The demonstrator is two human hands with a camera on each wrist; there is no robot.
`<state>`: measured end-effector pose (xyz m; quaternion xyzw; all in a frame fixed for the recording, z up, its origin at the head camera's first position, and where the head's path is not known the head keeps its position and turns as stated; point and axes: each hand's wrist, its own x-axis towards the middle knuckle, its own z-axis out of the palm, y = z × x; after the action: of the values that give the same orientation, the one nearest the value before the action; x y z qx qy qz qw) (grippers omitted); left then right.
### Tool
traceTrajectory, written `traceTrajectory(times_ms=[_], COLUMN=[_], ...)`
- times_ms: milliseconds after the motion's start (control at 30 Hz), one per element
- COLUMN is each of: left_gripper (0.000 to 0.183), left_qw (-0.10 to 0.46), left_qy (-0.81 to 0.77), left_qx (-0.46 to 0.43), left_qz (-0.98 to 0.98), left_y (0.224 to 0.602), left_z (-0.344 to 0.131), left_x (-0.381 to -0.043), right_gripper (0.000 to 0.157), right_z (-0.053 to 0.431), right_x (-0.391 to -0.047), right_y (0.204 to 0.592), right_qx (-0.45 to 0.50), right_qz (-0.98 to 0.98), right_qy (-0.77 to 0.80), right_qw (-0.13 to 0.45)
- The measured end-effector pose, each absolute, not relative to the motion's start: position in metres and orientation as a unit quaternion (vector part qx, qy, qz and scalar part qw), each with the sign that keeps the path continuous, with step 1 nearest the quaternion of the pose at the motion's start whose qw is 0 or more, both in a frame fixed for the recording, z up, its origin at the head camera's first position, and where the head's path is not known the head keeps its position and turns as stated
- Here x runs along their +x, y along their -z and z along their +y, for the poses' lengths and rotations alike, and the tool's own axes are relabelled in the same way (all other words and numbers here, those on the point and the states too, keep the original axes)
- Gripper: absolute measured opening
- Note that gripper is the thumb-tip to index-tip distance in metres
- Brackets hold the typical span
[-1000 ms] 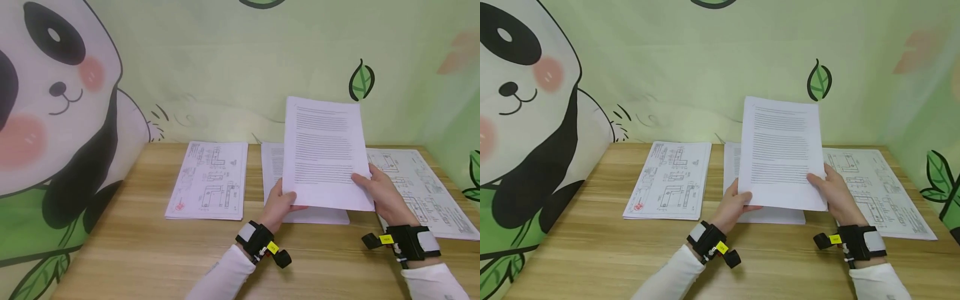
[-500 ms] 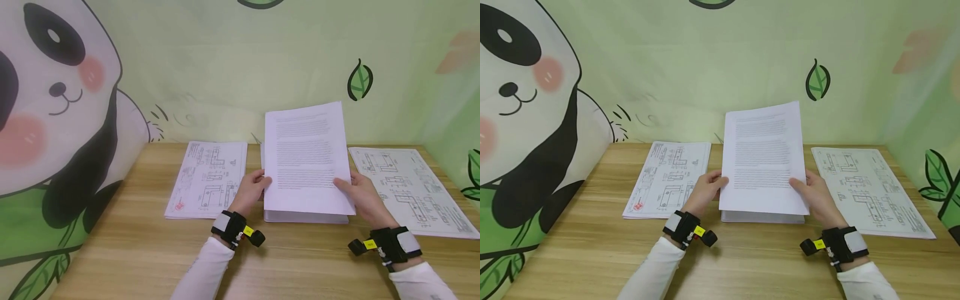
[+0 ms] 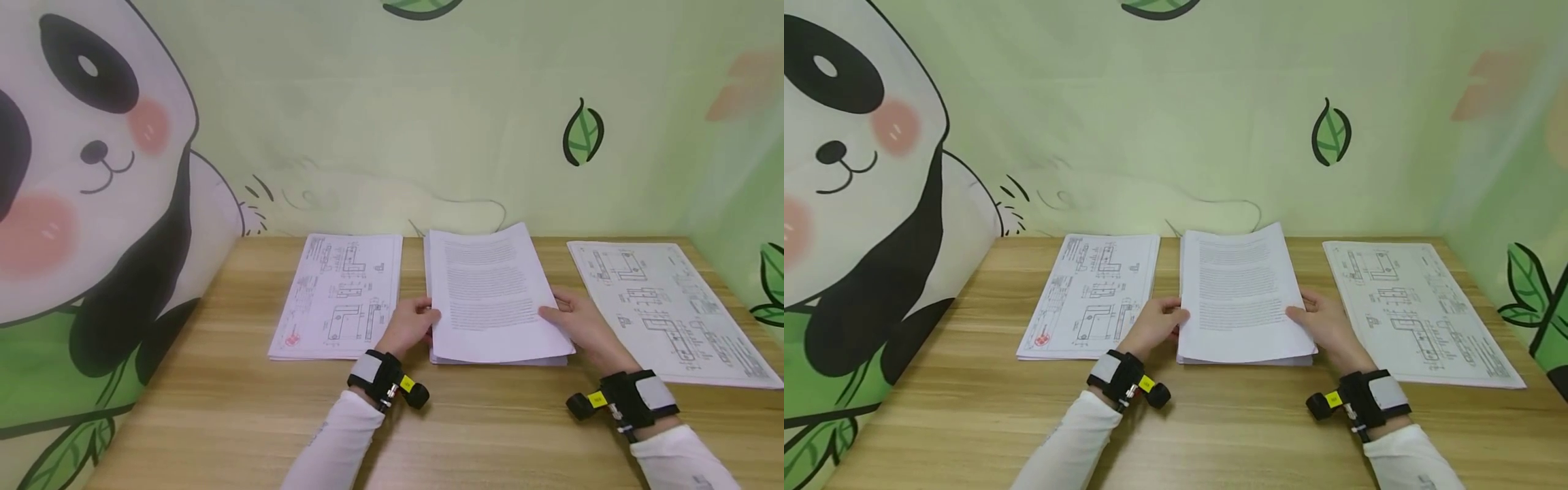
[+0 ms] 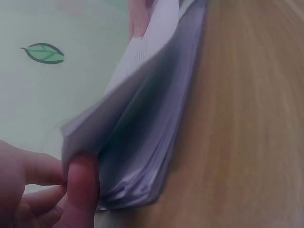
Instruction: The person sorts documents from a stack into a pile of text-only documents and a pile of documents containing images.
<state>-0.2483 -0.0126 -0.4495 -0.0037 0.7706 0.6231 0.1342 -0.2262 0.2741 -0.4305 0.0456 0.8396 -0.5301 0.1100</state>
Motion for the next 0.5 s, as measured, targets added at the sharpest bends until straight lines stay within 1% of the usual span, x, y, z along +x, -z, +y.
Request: traceTrajectory(times_ms=[167,500], left_gripper=[0.044,0.044], left_qw=[0.11,0.08], left_qy=[-0.6,-0.556], left_qx=[-0.011,-0.029], left_qz=[0.793,0.827], left_y=[0.4529,0.4533], left_z=[-0.0139,-0.0166], left_x=[-0.2485,-0.2485], right_gripper=[0.064,0.055], right_z=[0.2735,0.277], right_x=[-0.2274,-0.2267], right_y=[0.4351,0.4367], right_qx=[0.057,0.063], right_qz=[0.858,0.871], right_qy=[0.499,0.483], right_qw=[0.102,0.071])
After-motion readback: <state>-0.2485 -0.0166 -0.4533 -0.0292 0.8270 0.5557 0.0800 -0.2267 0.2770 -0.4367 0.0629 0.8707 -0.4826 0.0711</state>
